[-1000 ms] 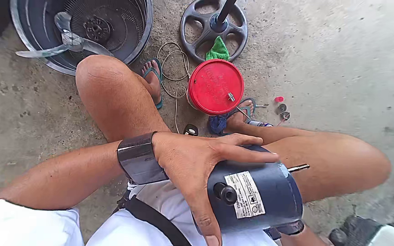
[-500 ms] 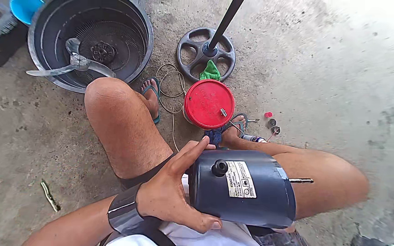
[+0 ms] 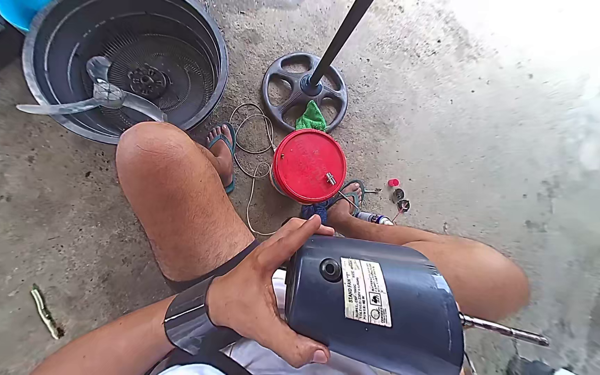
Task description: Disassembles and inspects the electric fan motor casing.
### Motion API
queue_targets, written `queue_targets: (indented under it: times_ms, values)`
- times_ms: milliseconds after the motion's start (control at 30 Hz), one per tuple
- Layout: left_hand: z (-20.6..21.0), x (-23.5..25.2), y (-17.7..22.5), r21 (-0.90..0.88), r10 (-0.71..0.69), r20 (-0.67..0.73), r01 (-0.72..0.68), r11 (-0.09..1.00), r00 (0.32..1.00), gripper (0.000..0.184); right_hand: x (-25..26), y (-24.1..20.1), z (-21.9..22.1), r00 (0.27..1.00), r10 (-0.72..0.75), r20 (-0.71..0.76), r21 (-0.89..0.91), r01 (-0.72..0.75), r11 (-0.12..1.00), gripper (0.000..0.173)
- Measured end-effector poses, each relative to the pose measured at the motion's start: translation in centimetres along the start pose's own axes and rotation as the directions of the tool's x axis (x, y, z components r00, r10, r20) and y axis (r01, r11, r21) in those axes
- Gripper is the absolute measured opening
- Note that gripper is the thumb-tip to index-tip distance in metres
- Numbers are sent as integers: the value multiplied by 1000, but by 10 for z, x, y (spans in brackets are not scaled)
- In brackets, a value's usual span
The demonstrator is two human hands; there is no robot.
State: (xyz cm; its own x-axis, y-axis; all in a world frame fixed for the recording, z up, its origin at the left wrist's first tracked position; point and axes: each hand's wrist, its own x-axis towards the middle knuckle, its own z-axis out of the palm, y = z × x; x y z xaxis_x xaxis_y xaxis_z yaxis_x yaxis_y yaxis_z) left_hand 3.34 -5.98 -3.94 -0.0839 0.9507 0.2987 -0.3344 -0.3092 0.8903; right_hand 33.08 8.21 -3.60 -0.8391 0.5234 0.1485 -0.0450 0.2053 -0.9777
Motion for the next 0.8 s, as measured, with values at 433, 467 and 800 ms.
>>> queue_targets:
  times_ms: [433,467,800]
  values:
    - [-6,7,-3,-66,-113,42,115,991,993,117,-26,-20,51,862,423,-278,506,-243,828,28]
    - [-8,10,-2,-51,-123,42,125,991,992,117,-27,-17,59,872,410,-268,632,-162,758,29]
    - [-5,34,-21,-420,-351,-385,176,890,854,84,64,-24,93,921,279,-272,696,-12,718,66]
